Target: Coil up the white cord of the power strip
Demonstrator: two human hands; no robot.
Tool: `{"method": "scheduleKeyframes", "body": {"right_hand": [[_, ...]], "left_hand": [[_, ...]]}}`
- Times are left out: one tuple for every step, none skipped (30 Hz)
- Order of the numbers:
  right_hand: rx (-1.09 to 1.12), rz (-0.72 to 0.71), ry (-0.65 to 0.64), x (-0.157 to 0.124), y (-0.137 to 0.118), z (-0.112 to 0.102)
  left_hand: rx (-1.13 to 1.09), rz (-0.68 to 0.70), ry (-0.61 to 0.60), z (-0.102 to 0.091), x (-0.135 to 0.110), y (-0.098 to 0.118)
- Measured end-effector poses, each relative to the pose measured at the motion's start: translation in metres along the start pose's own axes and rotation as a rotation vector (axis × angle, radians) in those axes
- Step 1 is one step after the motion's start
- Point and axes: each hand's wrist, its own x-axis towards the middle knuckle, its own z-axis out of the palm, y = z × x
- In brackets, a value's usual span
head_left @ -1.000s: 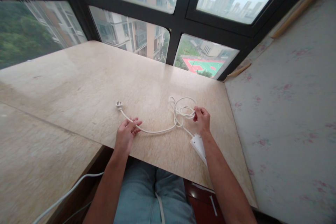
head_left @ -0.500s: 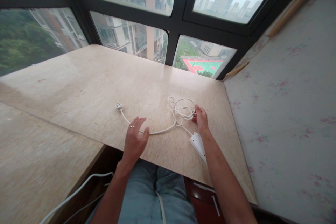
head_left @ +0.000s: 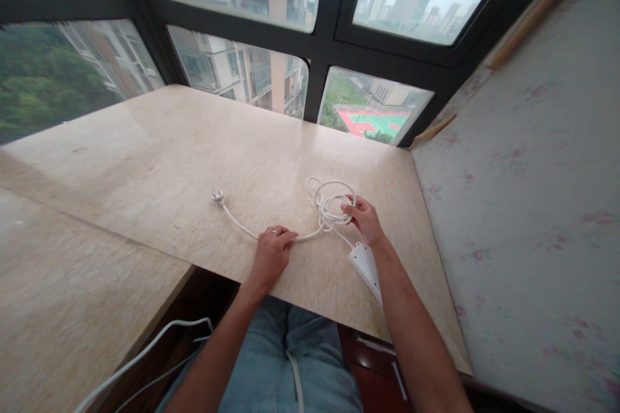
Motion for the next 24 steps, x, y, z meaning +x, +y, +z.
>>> {"method": "scheduleKeyframes", "body": {"right_hand": [[0.024, -0.013, -0.029, -0.001, -0.002, 0.0], [0.049, -0.03, -0.055, -0.003, -0.004, 0.0], [0.074, -0.049, -0.08, -0.005, -0.006, 0.0], [0.097, -0.067, -0.107, -0.006, -0.007, 0.0], [0.117, -0.082, -0.135, -0.007, -0.008, 0.0], [0.133, -0.095, -0.164, -0.008, -0.009, -0.001], [0.143, -0.106, -0.193, -0.009, -0.009, -0.002], [0.145, -0.115, -0.223, -0.01, -0.008, -0.003], [0.14, -0.12, -0.257, -0.01, -0.007, -0.005], [0.131, -0.116, -0.292, -0.011, -0.006, -0.007], [0.117, -0.102, -0.336, -0.011, -0.005, -0.008], [0.097, -0.079, -0.388, -0.012, -0.004, -0.01], [0.073, -0.05, -0.446, -0.012, -0.003, -0.011], [0.044, -0.023, -0.505, -0.014, -0.003, -0.012], [0.007, -0.003, -0.566, -0.015, -0.004, -0.012], [-0.042, 0.007, -0.63, -0.016, -0.005, -0.011], [-0.102, 0.006, -0.698, -0.017, -0.007, -0.009], [-0.167, 0.002, -0.772, -0.018, -0.008, -0.006], [-0.228, 0.002, -0.849, -0.019, -0.01, -0.003], [-0.275, 0.008, -0.922, -0.02, -0.012, 0.001], [-0.304, 0.017, -0.978, -0.02, -0.013, 0.004], [-0.314, 0.025, -1.007, -0.02, -0.013, 0.006], [-0.309, 0.031, -1.007, -0.02, -0.014, 0.007], [-0.295, 0.032, -0.979, -0.02, -0.013, 0.008]], "left_hand": [[0.02, -0.002, -0.002, 0.002, 0.003, 0.0], [0.043, -0.002, -0.001, 0.003, 0.006, 0.0], [0.066, -0.002, 0.0, 0.005, 0.009, 0.0], [0.088, -0.002, 0.001, 0.006, 0.012, 0.0], [0.107, 0.0, 0.004, 0.008, 0.016, 0.0], [0.125, 0.001, 0.008, 0.01, 0.02, 0.001], [0.142, 0.004, 0.013, 0.011, 0.024, 0.001], [0.158, 0.007, 0.02, 0.013, 0.029, 0.001], [0.174, 0.007, 0.027, 0.014, 0.034, 0.001], [0.188, 0.006, 0.035, 0.015, 0.04, 0.001], [0.199, 0.001, 0.043, 0.017, 0.045, 0.001], [0.207, -0.007, 0.05, 0.018, 0.051, 0.001], [0.21, -0.017, 0.056, 0.019, 0.058, 0.0], [0.21, -0.027, 0.06, 0.02, 0.064, 0.0], [0.208, -0.038, 0.064, 0.021, 0.07, -0.001], [0.207, -0.051, 0.068, 0.022, 0.076, -0.002], [0.205, -0.064, 0.072, 0.024, 0.081, -0.003], [0.202, -0.077, 0.078, 0.025, 0.086, -0.004], [0.196, -0.09, 0.089, 0.026, 0.09, -0.006], [0.183, -0.101, 0.103, 0.027, 0.092, -0.007], [0.161, -0.108, 0.117, 0.027, 0.094, -0.009], [0.127, -0.111, 0.132, 0.028, 0.095, -0.01], [0.087, -0.113, 0.15, 0.028, 0.095, -0.012], [0.045, -0.117, 0.171, 0.028, 0.095, -0.015]]}}
